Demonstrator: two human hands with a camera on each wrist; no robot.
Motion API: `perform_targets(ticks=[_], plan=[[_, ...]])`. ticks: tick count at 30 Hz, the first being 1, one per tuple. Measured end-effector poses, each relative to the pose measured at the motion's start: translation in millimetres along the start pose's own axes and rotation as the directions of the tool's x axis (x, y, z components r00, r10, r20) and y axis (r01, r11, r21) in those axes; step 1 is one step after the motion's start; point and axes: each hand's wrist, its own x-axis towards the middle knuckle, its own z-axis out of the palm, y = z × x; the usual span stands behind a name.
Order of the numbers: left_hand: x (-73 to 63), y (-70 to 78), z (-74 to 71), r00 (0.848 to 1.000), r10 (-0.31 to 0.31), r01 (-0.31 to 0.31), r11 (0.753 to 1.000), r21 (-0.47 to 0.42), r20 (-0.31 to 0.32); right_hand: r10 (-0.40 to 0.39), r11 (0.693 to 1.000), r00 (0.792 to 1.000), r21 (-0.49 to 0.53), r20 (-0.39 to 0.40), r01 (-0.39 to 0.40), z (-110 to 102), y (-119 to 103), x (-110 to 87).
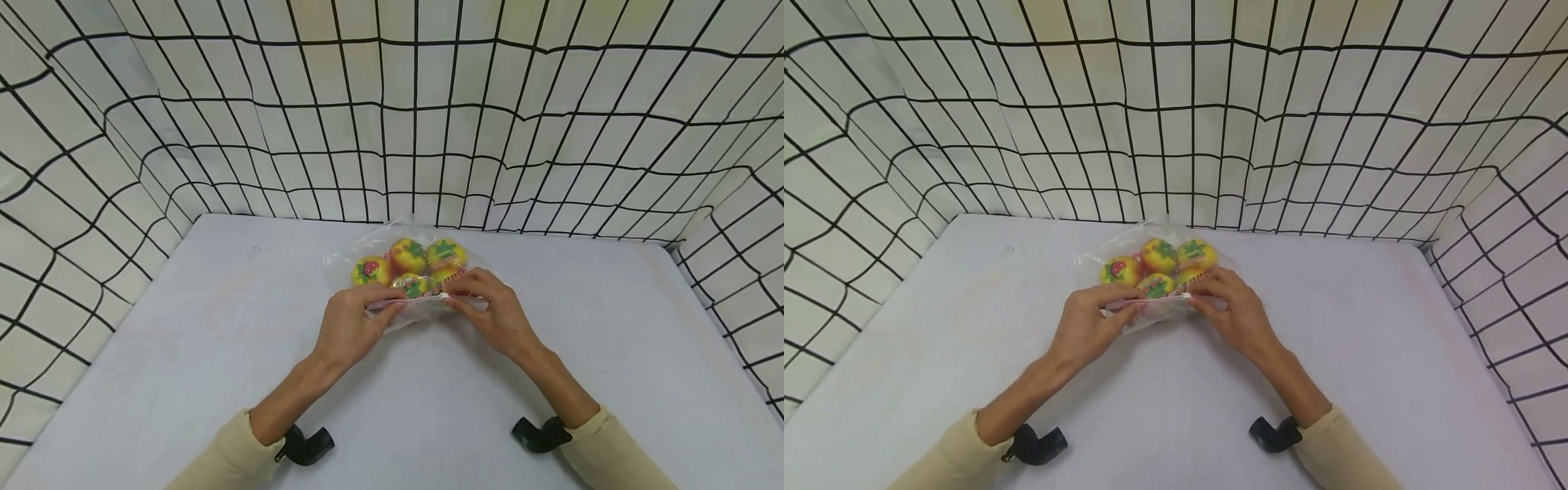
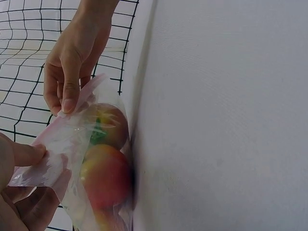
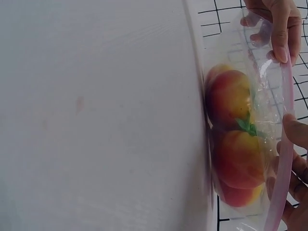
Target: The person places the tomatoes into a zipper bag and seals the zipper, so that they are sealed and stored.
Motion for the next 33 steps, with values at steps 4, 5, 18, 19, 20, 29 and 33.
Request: perform_targets(ticks=[4,5,18,19,20,29,33], plan=[[1.2,-0.1,-0.7,1.0,0.001,-0.001,1.0,-0.001,-0.006,-0.005,1.0,1.0,-0.013,-0.003,0.005,-1.5,0.0,1.0],[1.4,-0.1,-0.8,1.0,-0.001,0.001,1.0,-0.004,-0.005,-0.003,1.0,1.0,-0.014,-0.002,0.003,-1.9,-0.2,1.0],[0.3,-1.2,-1.4,1.0,-0.014,0.014,1.0,-0.009,0.01,-0.026,0.999,0.999,-0.024,-0.023,0.025,-4.7,4.4,-2.5],[0.2,-1.5,-1.4,1.0,-0.013,0.013,1.0,-0.008,0.008,-0.025,0.999,0.999,-0.024,-0.024,0.025,-5.0,4.9,-2.9],[0.2,-1.8,-1.3,1.0,-0.012,0.012,1.0,-0.007,0.007,-0.024,0.999,0.999,-0.022,-0.024,0.024,-5.3,5.2,-3.4],[-1.1,-3.7,-0.9,1.0,-0.021,0.021,1.0,-0.021,0.003,0.005,0.999,1.0,-0.037,-0.022,-0.006,-8.2,7.1,-6.5],[-1.4,-3.8,-1.2,1.0,-0.03,0.03,0.999,-0.031,0.003,0.016,0.999,1.0,-0.04,-0.015,-0.016,-9.5,7.4,-6.8]])
